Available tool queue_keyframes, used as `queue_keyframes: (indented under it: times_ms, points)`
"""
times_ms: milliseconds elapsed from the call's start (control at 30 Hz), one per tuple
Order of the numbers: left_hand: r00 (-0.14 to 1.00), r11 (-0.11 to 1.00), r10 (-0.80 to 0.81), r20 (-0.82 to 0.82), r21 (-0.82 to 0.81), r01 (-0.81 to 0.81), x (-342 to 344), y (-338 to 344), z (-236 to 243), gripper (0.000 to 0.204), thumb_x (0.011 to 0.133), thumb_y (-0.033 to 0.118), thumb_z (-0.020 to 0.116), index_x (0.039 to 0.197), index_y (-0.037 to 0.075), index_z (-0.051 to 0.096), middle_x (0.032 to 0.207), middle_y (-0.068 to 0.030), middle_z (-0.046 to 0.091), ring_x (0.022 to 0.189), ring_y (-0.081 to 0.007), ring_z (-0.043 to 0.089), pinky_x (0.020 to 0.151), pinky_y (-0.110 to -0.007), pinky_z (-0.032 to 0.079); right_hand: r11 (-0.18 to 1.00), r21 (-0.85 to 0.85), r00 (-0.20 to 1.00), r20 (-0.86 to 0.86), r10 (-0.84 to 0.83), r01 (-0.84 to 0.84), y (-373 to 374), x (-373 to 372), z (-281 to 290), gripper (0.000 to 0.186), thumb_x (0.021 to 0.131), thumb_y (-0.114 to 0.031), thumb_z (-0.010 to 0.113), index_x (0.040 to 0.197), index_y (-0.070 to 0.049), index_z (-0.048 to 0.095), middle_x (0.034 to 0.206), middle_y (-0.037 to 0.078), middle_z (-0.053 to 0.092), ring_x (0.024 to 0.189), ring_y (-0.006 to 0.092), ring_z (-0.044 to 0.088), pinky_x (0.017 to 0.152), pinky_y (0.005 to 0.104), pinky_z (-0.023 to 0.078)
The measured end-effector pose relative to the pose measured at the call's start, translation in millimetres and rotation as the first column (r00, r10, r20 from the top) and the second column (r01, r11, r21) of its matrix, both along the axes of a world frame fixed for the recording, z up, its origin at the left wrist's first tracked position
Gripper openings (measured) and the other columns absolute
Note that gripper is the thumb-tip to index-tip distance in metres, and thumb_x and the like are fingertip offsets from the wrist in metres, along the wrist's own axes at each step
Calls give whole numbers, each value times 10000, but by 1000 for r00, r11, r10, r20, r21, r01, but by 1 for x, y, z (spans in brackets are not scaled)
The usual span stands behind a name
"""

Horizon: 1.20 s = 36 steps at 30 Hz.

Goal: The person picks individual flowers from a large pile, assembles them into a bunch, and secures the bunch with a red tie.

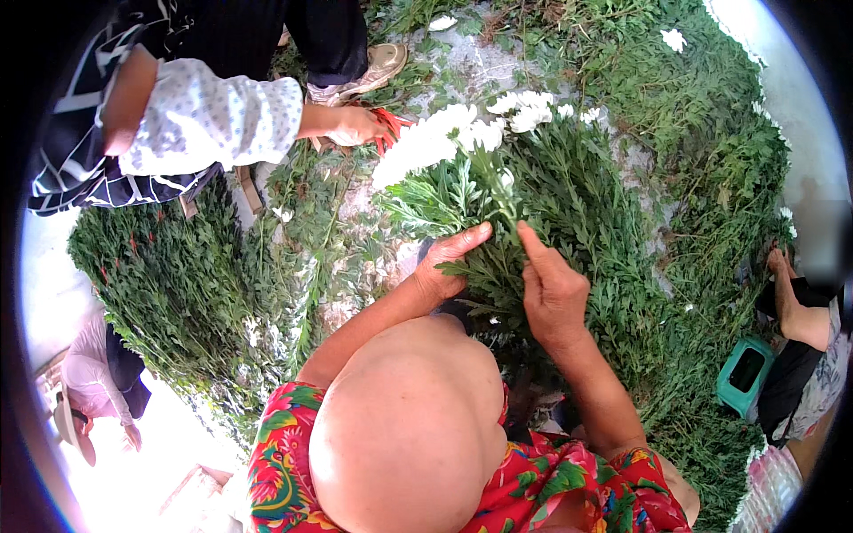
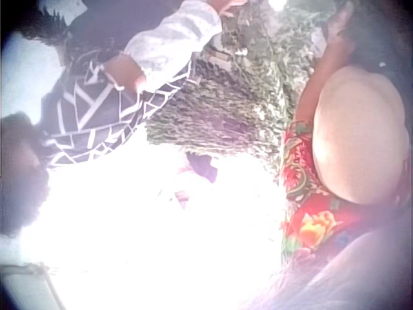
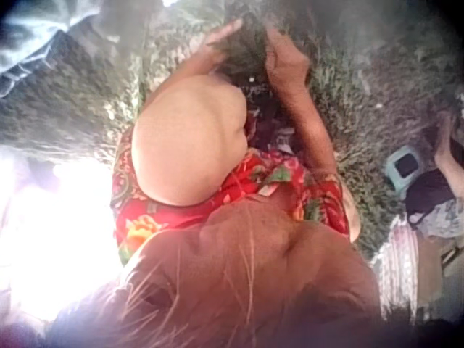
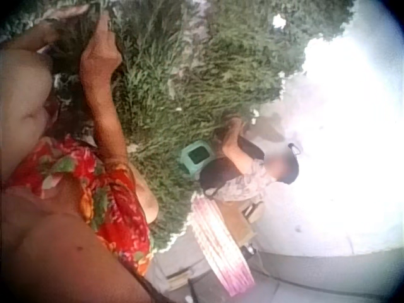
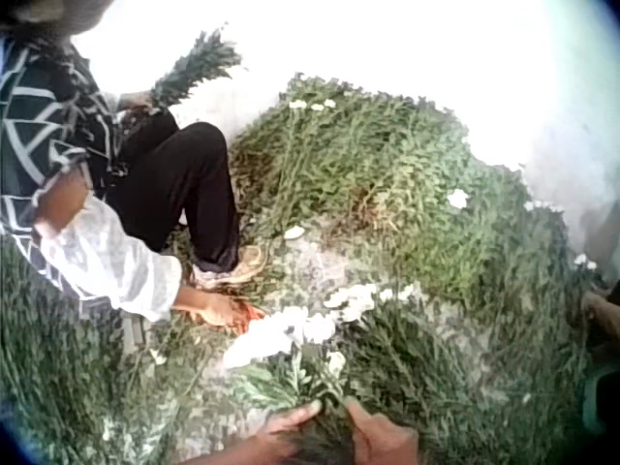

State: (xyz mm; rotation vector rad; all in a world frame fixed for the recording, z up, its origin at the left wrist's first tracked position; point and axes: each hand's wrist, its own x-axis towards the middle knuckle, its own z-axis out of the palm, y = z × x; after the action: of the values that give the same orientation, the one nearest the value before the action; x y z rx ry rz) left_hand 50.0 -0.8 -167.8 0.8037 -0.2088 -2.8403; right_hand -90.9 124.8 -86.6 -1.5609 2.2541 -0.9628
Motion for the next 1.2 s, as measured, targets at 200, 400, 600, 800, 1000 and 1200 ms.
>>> queue_keyframes:
  times_ms: [200, 400, 600, 800, 1000, 1200]
  points:
    - [997, 999, -40, -64, 32, 42, -5, 4, 1, 522, 1032, 315, 601, 1401, -49, 541, 1409, -170, 605, 1273, -290, 608, 1128, -459, 459, 980, 197, 997, -62, 40, -27, 6, 12, 14, 552, 879, -1, 621, 1405, -167, 623, 850, 111, 578, 699, 318, 616, 627, 418, 517]
    - [997, 996, -62, 35, -60, 64, -17, 5, 22, 345, 1024, 249, 614, 1232, -22, 668, 1198, -140, 710, 1056, -243, 708, 968, -410, 573, 986, 118, 948, -282, 150, -121, 6, -5, 45, 472, 833, -33, 673, 1298, -120, 670, 966, 103, 564, 851, 309, 561, 746, 435, 484]
    - [972, 938, -212, -104, -300, 173, -50, -3, 114, 363, 1013, 212, 625, 1251, -60, 654, 1183, -162, 712, 1114, -254, 687, 1031, -408, 534, 926, 22, 904, -210, 373, -377, 32, -72, 156, 325, 790, -42, 761, 1109, -47, 702, 918, 116, 639, 817, 302, 645, 688, 420, 530]
    - [869, -160, -442, -220, -934, -318, -129, -23, 272, 516, 947, 478, 620, 1342, 149, 670, 1366, -83, 673, 1308, -291, 608, 1148, -401, 431, 914, -71, 661, -713, 232, -399, 90, -102, 333, 391, 680, 9, 738, 1071, 23, 729, 856, 138, 680, 719, 273, 656, 600, 368, 520]
    - [454, 121, -883, -116, -992, -18, -251, 44, 476, 389, 865, 276, 781, 1148, 12, 741, 1054, -169, 748, 1021, -242, 697, 974, -370, 541, 990, 99, -91, -992, 89, -105, 157, -84, 452, 483, 725, -47, 714, 1206, -31, 695, 911, 123, 671, 833, 277, 653, 792, 394, 534]
    - [419, -342, -842, 339, -937, 70, -222, 125, 505, 533, 837, 317, 806, 1222, -23, 664, 1086, -191, 735, 1058, -248, 692, 977, -374, 537, 996, -76, 18, -997, -75, -49, 209, -132, 440, 627, 689, 5, 707, 1309, -30, 616, 875, 110, 618, 813, 296, 602, 778, 402, 495]
